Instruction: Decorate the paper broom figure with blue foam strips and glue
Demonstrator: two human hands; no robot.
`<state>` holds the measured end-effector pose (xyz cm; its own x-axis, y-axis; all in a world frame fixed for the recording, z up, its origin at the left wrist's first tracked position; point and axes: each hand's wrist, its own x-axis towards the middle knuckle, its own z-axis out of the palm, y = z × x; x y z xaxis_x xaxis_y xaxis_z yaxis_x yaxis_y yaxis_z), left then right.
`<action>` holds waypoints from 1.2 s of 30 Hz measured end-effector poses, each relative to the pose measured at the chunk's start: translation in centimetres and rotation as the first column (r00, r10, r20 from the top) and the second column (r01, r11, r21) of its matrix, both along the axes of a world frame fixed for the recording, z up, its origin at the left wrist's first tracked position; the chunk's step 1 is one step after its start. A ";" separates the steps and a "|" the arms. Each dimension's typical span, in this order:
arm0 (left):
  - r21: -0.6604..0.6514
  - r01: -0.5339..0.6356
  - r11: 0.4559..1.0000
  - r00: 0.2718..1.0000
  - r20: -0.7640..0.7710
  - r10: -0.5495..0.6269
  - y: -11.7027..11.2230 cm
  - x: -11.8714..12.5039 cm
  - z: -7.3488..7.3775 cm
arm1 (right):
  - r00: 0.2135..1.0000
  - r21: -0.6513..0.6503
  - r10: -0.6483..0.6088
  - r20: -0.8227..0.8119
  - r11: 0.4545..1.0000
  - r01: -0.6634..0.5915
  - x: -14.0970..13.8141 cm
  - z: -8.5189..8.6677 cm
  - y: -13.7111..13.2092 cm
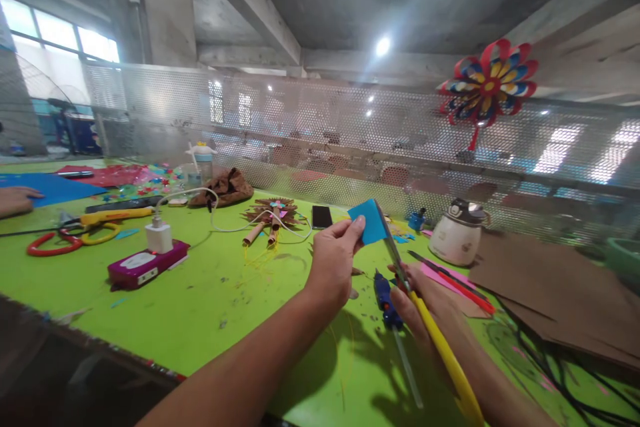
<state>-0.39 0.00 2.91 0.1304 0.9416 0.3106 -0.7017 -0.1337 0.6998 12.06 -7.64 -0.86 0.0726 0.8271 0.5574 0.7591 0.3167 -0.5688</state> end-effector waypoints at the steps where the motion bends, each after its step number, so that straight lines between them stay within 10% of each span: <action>1: 0.008 0.003 1.000 1.000 0.007 -0.003 0.0 0.0 0.0 | 1.000 -0.002 0.006 0.000 1.000 -0.006 0.0 0.0 0.0; 36: 0.017 -0.005 1.000 1.000 -0.005 0.005 0.2 0.0 -0.2 | 0.999 -0.054 0.026 -0.032 0.998 -0.028 0.0 -0.1 0.2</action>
